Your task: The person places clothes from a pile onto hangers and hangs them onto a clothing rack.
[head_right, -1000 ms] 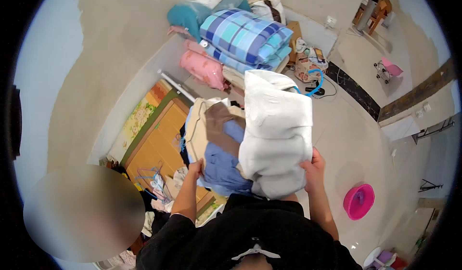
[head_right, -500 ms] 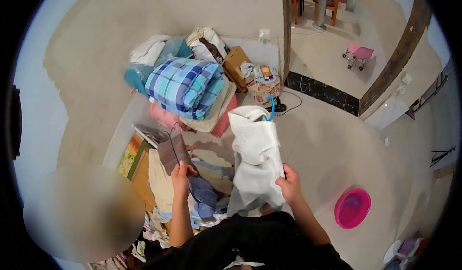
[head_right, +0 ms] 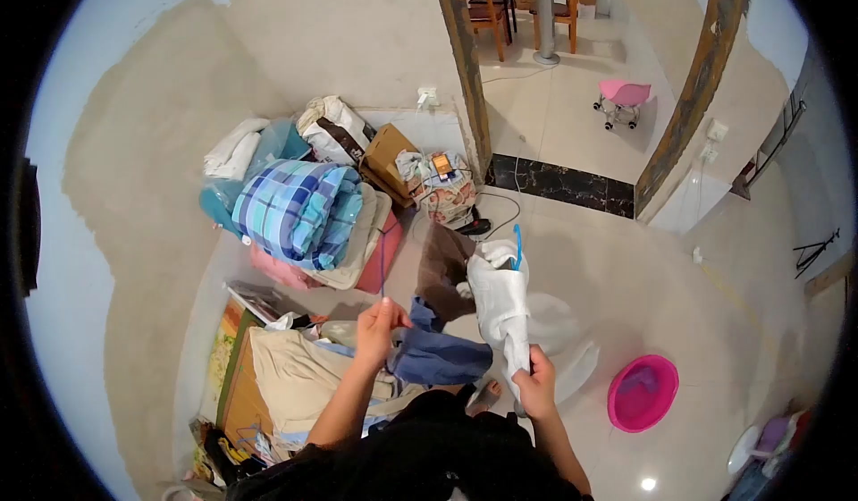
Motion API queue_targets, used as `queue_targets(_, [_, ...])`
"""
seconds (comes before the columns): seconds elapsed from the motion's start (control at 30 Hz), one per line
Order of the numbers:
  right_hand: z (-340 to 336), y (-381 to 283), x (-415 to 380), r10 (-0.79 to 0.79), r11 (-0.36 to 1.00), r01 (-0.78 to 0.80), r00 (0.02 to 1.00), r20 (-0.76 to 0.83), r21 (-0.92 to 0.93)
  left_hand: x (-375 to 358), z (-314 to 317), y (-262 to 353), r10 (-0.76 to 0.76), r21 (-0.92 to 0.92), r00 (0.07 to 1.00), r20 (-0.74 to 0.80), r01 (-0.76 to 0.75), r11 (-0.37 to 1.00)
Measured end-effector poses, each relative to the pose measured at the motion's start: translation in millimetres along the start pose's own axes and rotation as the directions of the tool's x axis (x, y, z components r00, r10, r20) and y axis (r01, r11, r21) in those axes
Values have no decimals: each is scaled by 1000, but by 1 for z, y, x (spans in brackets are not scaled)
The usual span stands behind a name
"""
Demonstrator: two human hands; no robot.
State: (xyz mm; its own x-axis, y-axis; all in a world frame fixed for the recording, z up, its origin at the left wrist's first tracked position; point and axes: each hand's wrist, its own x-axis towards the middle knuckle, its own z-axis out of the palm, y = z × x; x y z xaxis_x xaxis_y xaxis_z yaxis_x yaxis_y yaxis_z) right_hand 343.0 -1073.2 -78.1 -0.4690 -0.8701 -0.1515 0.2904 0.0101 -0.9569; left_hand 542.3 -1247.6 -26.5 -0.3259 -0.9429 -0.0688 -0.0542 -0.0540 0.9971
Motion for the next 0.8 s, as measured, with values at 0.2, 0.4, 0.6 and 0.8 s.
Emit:
queue_targets(0.2, [-26, -26, 31, -55, 990, 44, 996, -75, -136, 43, 56, -6, -28, -121, 998, 62, 35, 992])
queue_targets(0.4, [-30, -51, 87, -82, 994, 66, 978, -192, -90, 104, 99, -8, -60, -203, 988, 144, 89, 975])
queue_targets(0.6, [-26, -60, 133, -75, 996, 59, 954, -292, -61, 158, 142, 19, -68, -205, 956, 287, 131, 970])
queue_targets(0.8, [-30, -72, 134, -54, 993, 93, 914, -401, 79, 168, 195, 12, -11, -191, 890, 456, 110, 975])
